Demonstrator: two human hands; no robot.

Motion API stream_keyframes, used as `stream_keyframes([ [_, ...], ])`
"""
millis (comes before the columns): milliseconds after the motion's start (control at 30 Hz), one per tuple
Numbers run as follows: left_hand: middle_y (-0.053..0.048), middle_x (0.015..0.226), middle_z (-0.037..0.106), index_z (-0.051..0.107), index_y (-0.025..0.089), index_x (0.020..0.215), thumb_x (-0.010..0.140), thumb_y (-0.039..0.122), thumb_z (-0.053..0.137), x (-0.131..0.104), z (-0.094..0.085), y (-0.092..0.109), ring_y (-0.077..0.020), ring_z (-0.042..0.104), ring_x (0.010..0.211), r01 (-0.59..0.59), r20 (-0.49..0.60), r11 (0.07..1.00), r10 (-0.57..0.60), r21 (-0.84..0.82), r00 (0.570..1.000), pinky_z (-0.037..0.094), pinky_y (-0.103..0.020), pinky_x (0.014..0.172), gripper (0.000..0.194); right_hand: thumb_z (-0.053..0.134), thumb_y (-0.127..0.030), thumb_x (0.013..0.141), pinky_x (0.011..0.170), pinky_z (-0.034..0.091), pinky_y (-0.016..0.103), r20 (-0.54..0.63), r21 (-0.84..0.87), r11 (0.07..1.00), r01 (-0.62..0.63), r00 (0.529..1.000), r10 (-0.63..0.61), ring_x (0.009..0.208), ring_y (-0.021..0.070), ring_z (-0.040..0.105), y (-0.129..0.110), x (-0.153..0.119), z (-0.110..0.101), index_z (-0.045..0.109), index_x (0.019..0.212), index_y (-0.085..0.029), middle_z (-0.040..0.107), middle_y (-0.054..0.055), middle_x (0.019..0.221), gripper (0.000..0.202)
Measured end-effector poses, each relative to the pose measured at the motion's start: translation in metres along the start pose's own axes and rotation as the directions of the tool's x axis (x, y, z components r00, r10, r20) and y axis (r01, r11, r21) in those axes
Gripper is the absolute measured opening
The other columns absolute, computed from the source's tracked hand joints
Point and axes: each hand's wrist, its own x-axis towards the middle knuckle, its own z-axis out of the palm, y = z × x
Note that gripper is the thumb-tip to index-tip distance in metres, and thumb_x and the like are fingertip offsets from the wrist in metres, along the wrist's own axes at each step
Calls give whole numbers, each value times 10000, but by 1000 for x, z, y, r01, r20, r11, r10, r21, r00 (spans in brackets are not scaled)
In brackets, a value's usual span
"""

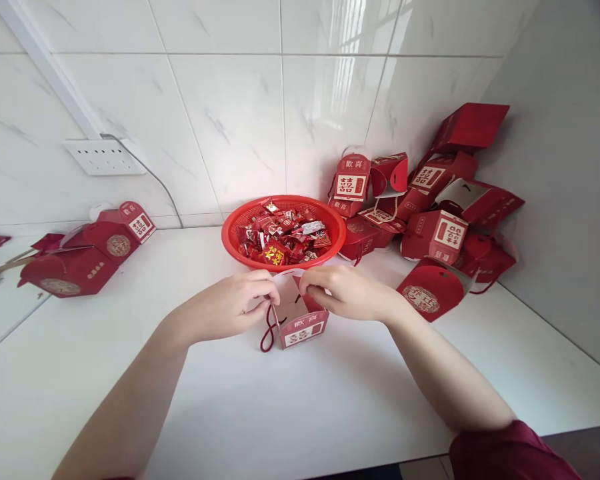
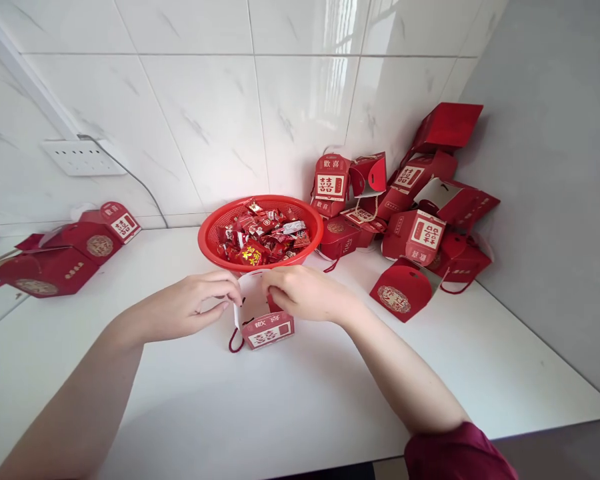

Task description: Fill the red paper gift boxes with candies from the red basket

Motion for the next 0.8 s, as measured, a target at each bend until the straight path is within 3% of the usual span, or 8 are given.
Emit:
stream_keyframes([
  [133,-19,968,665,628,231,958,923,362,476,-4,-7,-11,-154,619,784,171,-156,983,-180,-70,971,459,-251,663,204,472,-152,921,633,384,261,-100,-3,967,-255,962,253,745,159,575,18,0,1,546,897,-200,655,22,885,92],
  [167,-21,934,675,633,228,936,916,436,492,-5,-8,-16,-163,626,770,236,-127,969,-244,-76,961,460,-253,648,252,492,-166,913,646,395,265,-117,-2,959,-283,953,281,779,168,588,23,1,2,545,921,-202,661,29,931,65],
  [233,-35,889,695,664,221,918,857,572,543,-4,-6,-25,-190,639,741,350,41,936,-349,-37,936,454,-266,614,377,536,-189,890,693,422,277,-98,0,952,-307,947,306,868,189,611,34,1,3,557,985,-206,666,46,1034,99],
  [300,-60,925,713,694,215,973,777,644,601,0,1,-33,-221,654,755,409,207,912,-402,13,892,450,-279,602,481,588,-237,873,738,444,291,11,17,945,-325,946,325,942,213,626,41,3,7,574,1077,-208,665,65,1117,206],
  [400,-61,981,722,711,217,976,769,576,620,14,16,-39,-230,658,794,366,271,930,-350,-11,897,452,-282,625,424,613,-254,862,730,454,301,243,4,935,-354,908,342,946,240,645,45,8,15,610,1123,-197,684,90,1120,267],
  [533,-22,910,722,686,204,825,817,334,552,30,24,-45,-206,654,830,217,293,959,-158,-181,943,460,-270,690,186,515,-125,845,617,408,288,343,-77,938,-337,875,342,777,220,643,44,13,20,651,809,-178,713,75,907,150],
  [667,-33,914,710,572,183,757,829,276,532,24,9,-47,-209,659,879,229,176,890,-172,-393,969,484,-290,747,124,540,-185,879,690,442,284,192,147,945,-293,945,263,816,199,636,46,5,1,669,867,-197,707,31,904,131],
  [800,-7,687,663,524,197,813,901,297,498,0,-15,-36,-182,640,700,159,85,698,-140,-698,987,510,-303,690,136,593,-373,931,792,475,312,-9,549,809,-210,966,257,854,191,628,46,-11,-25,654,934,-197,685,27,875,187],
])
